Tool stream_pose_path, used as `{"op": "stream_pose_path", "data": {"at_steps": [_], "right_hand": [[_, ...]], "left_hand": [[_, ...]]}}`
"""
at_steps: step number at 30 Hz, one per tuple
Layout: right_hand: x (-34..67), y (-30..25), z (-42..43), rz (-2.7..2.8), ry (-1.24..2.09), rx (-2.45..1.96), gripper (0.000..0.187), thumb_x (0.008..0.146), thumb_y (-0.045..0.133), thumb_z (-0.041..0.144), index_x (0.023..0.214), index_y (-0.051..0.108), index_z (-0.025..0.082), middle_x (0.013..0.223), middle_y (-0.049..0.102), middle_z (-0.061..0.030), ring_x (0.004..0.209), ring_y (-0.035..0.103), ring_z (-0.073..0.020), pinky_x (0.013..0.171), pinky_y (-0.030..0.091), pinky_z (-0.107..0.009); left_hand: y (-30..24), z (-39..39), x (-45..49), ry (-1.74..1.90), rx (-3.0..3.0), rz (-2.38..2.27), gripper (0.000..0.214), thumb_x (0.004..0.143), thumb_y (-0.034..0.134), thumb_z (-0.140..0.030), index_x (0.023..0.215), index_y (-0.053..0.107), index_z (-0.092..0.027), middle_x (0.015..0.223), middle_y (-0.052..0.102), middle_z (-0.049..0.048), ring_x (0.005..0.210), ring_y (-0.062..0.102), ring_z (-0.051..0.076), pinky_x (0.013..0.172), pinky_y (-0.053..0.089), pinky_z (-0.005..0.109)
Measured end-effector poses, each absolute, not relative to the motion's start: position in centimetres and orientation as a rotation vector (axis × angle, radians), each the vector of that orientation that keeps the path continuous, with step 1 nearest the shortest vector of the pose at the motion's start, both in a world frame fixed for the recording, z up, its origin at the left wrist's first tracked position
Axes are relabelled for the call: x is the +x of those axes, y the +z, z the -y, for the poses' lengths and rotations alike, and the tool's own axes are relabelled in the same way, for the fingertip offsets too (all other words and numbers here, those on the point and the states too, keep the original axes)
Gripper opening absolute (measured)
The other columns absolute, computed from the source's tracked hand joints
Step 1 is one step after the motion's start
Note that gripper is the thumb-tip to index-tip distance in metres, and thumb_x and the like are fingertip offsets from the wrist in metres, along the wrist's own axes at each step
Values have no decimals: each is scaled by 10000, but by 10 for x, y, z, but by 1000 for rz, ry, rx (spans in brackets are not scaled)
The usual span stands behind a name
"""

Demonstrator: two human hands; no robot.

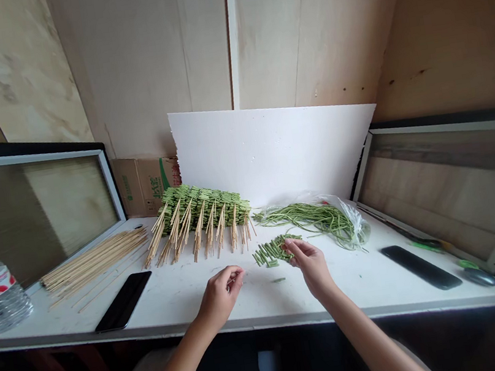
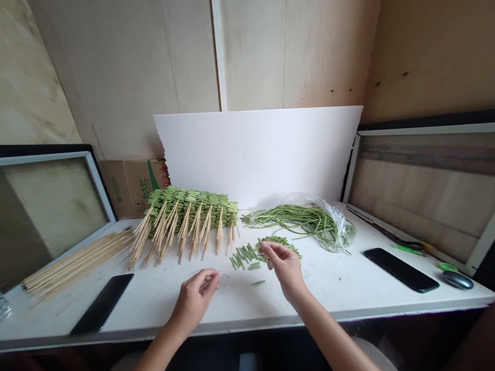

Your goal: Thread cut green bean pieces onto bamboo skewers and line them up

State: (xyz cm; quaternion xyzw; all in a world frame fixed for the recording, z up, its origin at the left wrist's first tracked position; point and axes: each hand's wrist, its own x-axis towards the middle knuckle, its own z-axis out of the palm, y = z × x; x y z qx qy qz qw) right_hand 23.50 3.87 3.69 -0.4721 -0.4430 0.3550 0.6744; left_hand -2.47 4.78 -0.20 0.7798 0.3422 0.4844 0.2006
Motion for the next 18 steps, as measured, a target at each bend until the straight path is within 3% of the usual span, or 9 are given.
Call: {"op": "stream_pose_path", "data": {"at_steps": [10, 18], "right_hand": [[230, 41, -33, 1078, 715, -1033, 380, 796, 779, 580, 914, 791, 218, 973, 759, -76, 955, 645, -262, 821, 493, -349], [229, 33, -36, 1060, 764, -1006, 359, 809, 774, 562, 931, 796, 225, 983, 752, -67, 955, 639, -247, 823, 498, -343]], "left_hand": [[-2, -44, -23, 1380, 2249, -908, 238, 1049, 495, -304, 1015, 695, -180, 744, 669, 27, 687, 649, 149, 697, 513, 250], [-3, -44, -23, 1353, 2210, -905, 243, 1046, 497, -293, 980, 697, -173, 718, 630, 17, 657, 602, 138, 684, 493, 245]]}}
